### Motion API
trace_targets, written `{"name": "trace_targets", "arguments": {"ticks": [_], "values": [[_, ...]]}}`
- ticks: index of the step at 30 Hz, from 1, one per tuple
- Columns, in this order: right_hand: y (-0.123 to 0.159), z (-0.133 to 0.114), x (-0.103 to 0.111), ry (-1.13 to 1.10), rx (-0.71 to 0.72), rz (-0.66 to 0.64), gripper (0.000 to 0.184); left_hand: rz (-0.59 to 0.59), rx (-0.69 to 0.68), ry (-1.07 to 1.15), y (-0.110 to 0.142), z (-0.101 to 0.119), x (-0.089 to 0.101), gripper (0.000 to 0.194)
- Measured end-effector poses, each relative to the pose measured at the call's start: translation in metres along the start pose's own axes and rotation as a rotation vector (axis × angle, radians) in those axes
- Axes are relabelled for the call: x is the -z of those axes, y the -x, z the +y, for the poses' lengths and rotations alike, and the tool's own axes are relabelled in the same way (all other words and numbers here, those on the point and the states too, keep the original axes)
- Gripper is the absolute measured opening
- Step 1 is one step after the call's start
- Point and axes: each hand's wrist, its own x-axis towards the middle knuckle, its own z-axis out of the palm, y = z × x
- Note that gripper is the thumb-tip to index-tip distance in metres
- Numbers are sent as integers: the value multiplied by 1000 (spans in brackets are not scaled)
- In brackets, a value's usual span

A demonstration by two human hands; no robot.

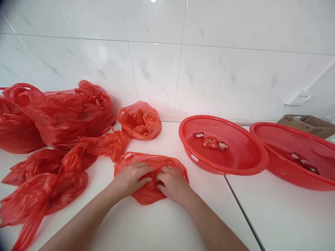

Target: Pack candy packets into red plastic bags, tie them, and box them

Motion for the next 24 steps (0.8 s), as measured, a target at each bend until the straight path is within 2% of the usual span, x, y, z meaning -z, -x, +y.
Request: {"name": "trace_targets", "arguments": {"ticks": [1,4,8,10,12,15,17,18,20,22,24], "values": [[1,1,-1,-21,-11,-38,12,-23,32,8,0,-3,-5,17],[3,2,0,-50,-33,-73,19,9,129,3,1,-16,-17,39],[5,-3,5,-47,0,-20,17,42,121,-8,2,-21,-17,34],[6,-8,15,-34,42,108,16,76,91,-26,2,-16,-12,28],[9,-12,31,19,46,323,18,128,65,-44,2,-11,-6,25],[21,-7,65,205,-94,640,21,206,42,-69,4,-5,-1,27],[35,6,84,356,-227,735,28,226,36,-76,5,-5,-1,27],[42,15,91,414,-291,739,32,233,34,-74,5,-5,-1,27],[59,30,98,475,-388,656,36,241,33,-51,5,-6,-2,26],[74,39,96,485,-408,537,35,240,37,-13,5,-6,-2,26],[87,40,87,498,-372,477,36,227,45,28,4,-5,-2,26]]}}
